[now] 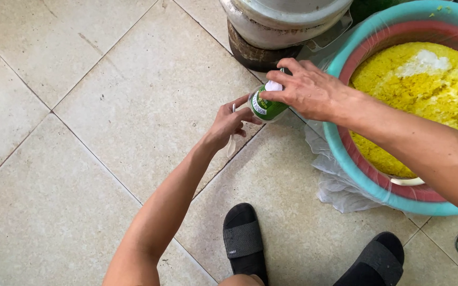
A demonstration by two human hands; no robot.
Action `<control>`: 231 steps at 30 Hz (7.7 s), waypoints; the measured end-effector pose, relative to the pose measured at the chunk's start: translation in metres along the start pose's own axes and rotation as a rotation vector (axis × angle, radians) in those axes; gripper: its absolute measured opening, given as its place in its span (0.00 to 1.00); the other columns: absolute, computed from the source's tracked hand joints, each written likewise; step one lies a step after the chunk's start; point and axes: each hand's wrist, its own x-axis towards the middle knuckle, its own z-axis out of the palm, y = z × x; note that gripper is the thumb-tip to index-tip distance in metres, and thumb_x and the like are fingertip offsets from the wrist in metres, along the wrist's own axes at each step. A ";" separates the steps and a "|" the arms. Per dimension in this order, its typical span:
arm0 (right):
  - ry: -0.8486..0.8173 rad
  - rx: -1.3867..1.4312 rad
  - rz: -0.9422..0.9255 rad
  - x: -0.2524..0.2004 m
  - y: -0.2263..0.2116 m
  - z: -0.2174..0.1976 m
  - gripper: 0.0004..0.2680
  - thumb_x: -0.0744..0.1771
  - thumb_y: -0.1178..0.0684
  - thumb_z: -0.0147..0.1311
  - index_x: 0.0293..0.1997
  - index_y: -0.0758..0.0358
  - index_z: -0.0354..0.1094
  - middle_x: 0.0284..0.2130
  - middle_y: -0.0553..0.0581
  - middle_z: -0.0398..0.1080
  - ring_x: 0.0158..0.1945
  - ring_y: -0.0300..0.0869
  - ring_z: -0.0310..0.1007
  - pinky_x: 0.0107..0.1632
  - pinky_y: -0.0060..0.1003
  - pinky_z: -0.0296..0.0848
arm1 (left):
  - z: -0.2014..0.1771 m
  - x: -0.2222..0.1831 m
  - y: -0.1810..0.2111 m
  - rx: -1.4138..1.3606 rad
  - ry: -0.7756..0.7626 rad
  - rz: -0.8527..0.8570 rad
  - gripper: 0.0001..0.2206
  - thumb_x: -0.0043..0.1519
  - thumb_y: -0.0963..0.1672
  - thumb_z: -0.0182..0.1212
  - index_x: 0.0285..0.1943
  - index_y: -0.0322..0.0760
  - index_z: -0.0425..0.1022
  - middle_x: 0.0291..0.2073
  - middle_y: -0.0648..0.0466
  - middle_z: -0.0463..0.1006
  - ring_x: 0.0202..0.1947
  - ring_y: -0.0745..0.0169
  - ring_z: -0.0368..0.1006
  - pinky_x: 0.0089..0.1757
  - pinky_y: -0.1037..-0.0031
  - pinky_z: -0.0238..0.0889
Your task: Preparing sticky rice by mixing in coconut milk and other ingredients in a large basin.
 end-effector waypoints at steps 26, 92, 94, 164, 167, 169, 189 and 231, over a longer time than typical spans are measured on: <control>-0.031 0.392 0.277 -0.046 0.001 -0.032 0.47 0.54 0.51 0.71 0.78 0.42 0.34 0.70 0.61 0.54 0.70 0.59 0.54 0.71 0.54 0.57 | 0.003 0.005 -0.019 -0.162 0.048 0.003 0.28 0.64 0.44 0.60 0.75 0.36 0.62 0.35 0.50 0.84 0.34 0.68 0.81 0.26 0.78 0.67; 1.195 1.136 1.045 -0.537 0.497 0.213 0.29 0.65 0.53 0.75 0.71 0.61 0.57 0.61 0.56 0.71 0.66 0.44 0.72 0.69 0.42 0.69 | 0.611 0.317 0.130 -0.204 -0.356 -0.136 0.32 0.61 0.44 0.54 0.76 0.35 0.50 0.51 0.40 0.81 0.14 0.75 0.50 0.34 0.68 0.76; 1.194 1.095 1.051 -0.535 0.502 0.217 0.30 0.65 0.52 0.75 0.71 0.61 0.55 0.62 0.56 0.70 0.67 0.45 0.71 0.70 0.43 0.69 | 0.588 0.299 0.150 -0.203 -0.395 -0.092 0.30 0.64 0.45 0.53 0.76 0.34 0.53 0.50 0.41 0.81 0.21 0.75 0.62 0.36 0.69 0.76; 0.445 0.637 1.209 -0.367 0.084 -0.062 0.05 0.66 0.58 0.57 0.39 0.69 0.75 0.26 0.58 0.77 0.29 0.39 0.76 0.34 0.36 0.74 | 0.396 0.095 0.181 0.756 -0.509 0.714 0.35 0.65 0.56 0.57 0.76 0.34 0.57 0.64 0.35 0.67 0.64 0.40 0.65 0.61 0.56 0.57; 0.457 0.615 1.310 -0.386 0.072 -0.074 0.09 0.69 0.50 0.56 0.47 0.64 0.77 0.29 0.55 0.78 0.31 0.38 0.75 0.36 0.35 0.73 | 0.347 0.099 0.183 0.488 -0.643 0.658 0.27 0.68 0.53 0.58 0.70 0.31 0.68 0.60 0.45 0.78 0.61 0.56 0.74 0.58 0.66 0.68; 0.484 0.716 1.282 -0.409 0.071 -0.067 0.11 0.70 0.48 0.52 0.49 0.63 0.76 0.32 0.53 0.78 0.34 0.35 0.75 0.39 0.32 0.73 | 0.318 0.096 0.183 0.547 -0.629 0.568 0.24 0.68 0.51 0.57 0.67 0.31 0.71 0.56 0.47 0.80 0.56 0.59 0.76 0.54 0.69 0.69; 1.187 1.708 1.260 -0.542 0.039 0.061 0.10 0.70 0.57 0.52 0.55 0.69 0.73 0.40 0.55 0.77 0.41 0.36 0.74 0.45 0.30 0.72 | 0.477 -0.051 0.017 1.126 -1.114 0.154 0.23 0.62 0.53 0.59 0.63 0.40 0.74 0.44 0.47 0.83 0.47 0.48 0.79 0.48 0.61 0.71; 0.524 0.078 1.093 -0.571 -0.004 0.116 0.06 0.65 0.52 0.63 0.35 0.63 0.77 0.32 0.55 0.73 0.35 0.48 0.73 0.40 0.41 0.75 | 0.618 0.054 -0.116 0.488 -0.348 0.675 0.37 0.47 0.43 0.76 0.67 0.35 0.64 0.56 0.41 0.74 0.58 0.39 0.71 0.56 0.58 0.65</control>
